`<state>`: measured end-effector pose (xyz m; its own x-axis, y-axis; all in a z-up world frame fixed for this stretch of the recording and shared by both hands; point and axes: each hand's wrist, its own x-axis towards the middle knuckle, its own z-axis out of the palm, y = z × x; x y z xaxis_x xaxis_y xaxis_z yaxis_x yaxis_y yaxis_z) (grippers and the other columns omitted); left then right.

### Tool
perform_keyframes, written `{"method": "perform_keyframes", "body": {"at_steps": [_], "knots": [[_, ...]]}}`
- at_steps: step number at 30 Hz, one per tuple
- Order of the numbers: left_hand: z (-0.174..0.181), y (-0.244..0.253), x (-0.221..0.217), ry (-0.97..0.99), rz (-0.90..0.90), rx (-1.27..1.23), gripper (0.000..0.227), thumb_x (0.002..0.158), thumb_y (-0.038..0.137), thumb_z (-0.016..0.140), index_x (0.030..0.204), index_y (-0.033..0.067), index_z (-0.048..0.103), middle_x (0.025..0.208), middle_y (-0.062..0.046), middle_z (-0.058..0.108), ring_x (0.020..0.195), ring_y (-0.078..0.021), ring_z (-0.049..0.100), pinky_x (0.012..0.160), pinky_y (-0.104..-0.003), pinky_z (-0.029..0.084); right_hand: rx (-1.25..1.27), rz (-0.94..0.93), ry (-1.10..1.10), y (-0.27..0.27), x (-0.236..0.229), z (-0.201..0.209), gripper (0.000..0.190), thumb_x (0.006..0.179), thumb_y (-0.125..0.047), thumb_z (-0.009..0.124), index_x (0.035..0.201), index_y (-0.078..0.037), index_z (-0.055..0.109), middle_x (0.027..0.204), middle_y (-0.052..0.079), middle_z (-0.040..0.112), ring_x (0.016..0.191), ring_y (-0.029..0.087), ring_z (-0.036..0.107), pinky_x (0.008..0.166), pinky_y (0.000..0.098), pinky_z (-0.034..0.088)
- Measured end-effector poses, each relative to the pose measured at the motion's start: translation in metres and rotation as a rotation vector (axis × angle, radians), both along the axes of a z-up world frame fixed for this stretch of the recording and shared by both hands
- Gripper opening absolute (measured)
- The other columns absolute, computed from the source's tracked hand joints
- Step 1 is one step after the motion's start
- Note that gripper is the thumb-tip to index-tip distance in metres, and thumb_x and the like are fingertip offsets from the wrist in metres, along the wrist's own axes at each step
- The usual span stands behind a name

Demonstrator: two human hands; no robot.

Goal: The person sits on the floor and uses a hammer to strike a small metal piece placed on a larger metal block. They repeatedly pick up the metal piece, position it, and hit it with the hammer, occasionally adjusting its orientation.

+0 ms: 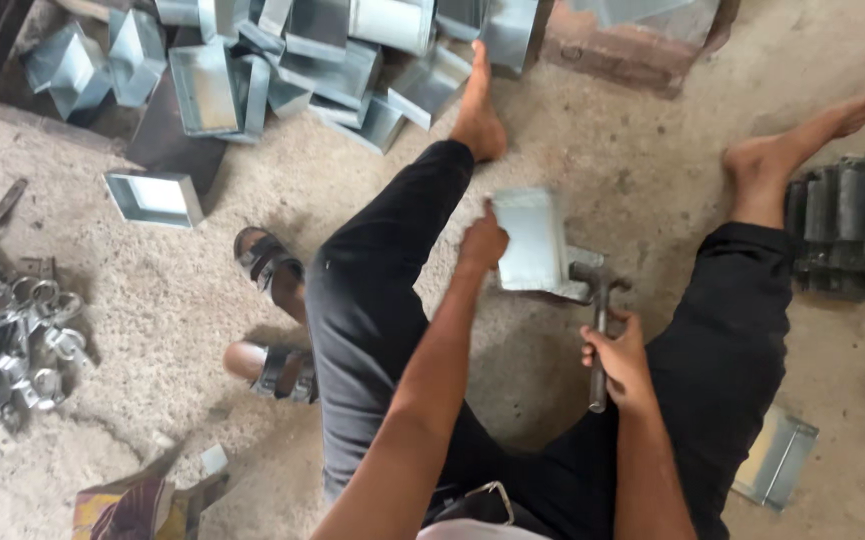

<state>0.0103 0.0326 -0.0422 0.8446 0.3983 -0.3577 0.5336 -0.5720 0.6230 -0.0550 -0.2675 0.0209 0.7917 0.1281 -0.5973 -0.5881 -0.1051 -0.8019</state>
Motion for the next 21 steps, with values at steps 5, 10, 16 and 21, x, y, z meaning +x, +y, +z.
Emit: {"method": "perform_keyframes", "body": {"at_steps": [5,10,16,21], "knots": [[0.126,0.084,-0.018,-1.01,0.57,-0.73,0.099,0.097,0.013,0.066,0.166,0.0196,-0.005,0.162,-0.028,0.034,0.135,-0.0401,0.049,0.103,-0.044,0.049,-0.042,0.174,-0.102,-0.003,-0.011,0.017,0.059,0.089,-0.002,0.073,0.142,-0.002,0.046,0.088,0.012,0.064,0.063,0.017,0.061,0.049,0.0315,0.049],[0.149,0.137,-0.042,-1.362,0.272,-0.586,0.095,0.107,0.015,0.069,0.168,0.025,-0.003,0.179,-0.015,0.004,0.163,-0.0332,0.021,0.12,-0.048,0.04,-0.071,0.306,-0.15,-0.025,0.004,0.08,0.043,0.09,-0.008,0.072,0.131,-0.004,0.064,0.09,0.008,0.07,0.071,0.013,0.066,0.053,0.0295,0.055],[0.072,0.131,-0.039,-0.956,0.511,-0.788,0.077,0.108,0.012,0.063,0.172,0.0187,0.02,0.184,-0.01,0.02,0.164,-0.036,0.029,0.124,-0.057,0.039,-0.521,0.073,-0.694,-0.106,0.002,0.151,0.03,0.089,-0.006,0.077,0.119,-0.001,0.073,0.1,0.008,0.077,0.09,0.014,0.071,0.079,0.0306,0.057],[0.075,0.095,-0.029,-0.749,0.388,-0.764,0.061,0.108,0.012,0.058,0.165,0.015,0.036,0.17,-0.014,0.039,0.142,-0.0301,0.052,0.113,-0.048,0.056,-0.784,-0.459,-0.698,-0.217,-0.001,0.081,0.03,0.097,-0.016,0.075,0.122,-0.001,0.07,0.107,0.014,0.074,0.094,0.022,0.071,0.083,0.0358,0.057]]}}
